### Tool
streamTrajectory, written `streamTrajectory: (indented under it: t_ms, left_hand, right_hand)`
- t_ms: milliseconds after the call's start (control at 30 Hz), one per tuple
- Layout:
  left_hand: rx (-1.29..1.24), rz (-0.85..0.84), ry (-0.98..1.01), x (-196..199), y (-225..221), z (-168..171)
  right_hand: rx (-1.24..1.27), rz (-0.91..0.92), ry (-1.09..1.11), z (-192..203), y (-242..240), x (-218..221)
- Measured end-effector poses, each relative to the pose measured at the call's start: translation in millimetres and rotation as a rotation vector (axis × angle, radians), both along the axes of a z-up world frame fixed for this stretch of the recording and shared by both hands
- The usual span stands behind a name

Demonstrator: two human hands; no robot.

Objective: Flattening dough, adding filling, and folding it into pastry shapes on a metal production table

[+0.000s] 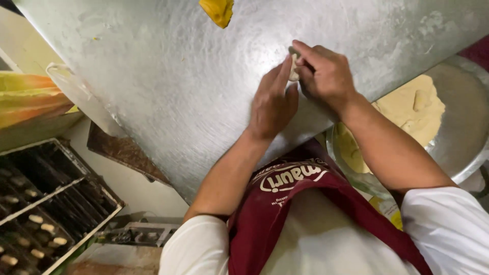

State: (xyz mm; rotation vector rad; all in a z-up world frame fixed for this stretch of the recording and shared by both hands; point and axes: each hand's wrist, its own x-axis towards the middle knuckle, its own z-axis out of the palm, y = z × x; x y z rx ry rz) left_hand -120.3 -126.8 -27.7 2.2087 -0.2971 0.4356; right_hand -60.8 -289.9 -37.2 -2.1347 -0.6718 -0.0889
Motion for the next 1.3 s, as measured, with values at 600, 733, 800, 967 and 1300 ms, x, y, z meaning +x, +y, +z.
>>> streamTrajectory:
  t_ms: [600,733,800,967,1300]
  left_hand:
    - [0.533,-0.063,0.029,-56.6,-7.3,-49.2]
    - [0.732,-0.181,0.223,-57.5,6.7,-10.8]
    - [0.706,-0.154,0.199,-46.2,15.9,5.5]
    - [0.794,-0.066,0.174,-51.6,19.3,-34.3]
    - [0.684,-0.107,0.165,-59.5,17.6,-31.1]
  right_hand:
    - [-0.421,0.072,-0.832,-14.9,65.1,92.4]
    - [-0.291,0.118,0.155,14.4,49.0,87.0]
    - [-0.035,0.128,0.346,24.6,31.3,54.3]
    - [-0.536,-0.119,-0.393,-7.1,-5.3,-89.6]
    - [-0.55,-0.11,-0.223,-15.4,-10.9,-95.0]
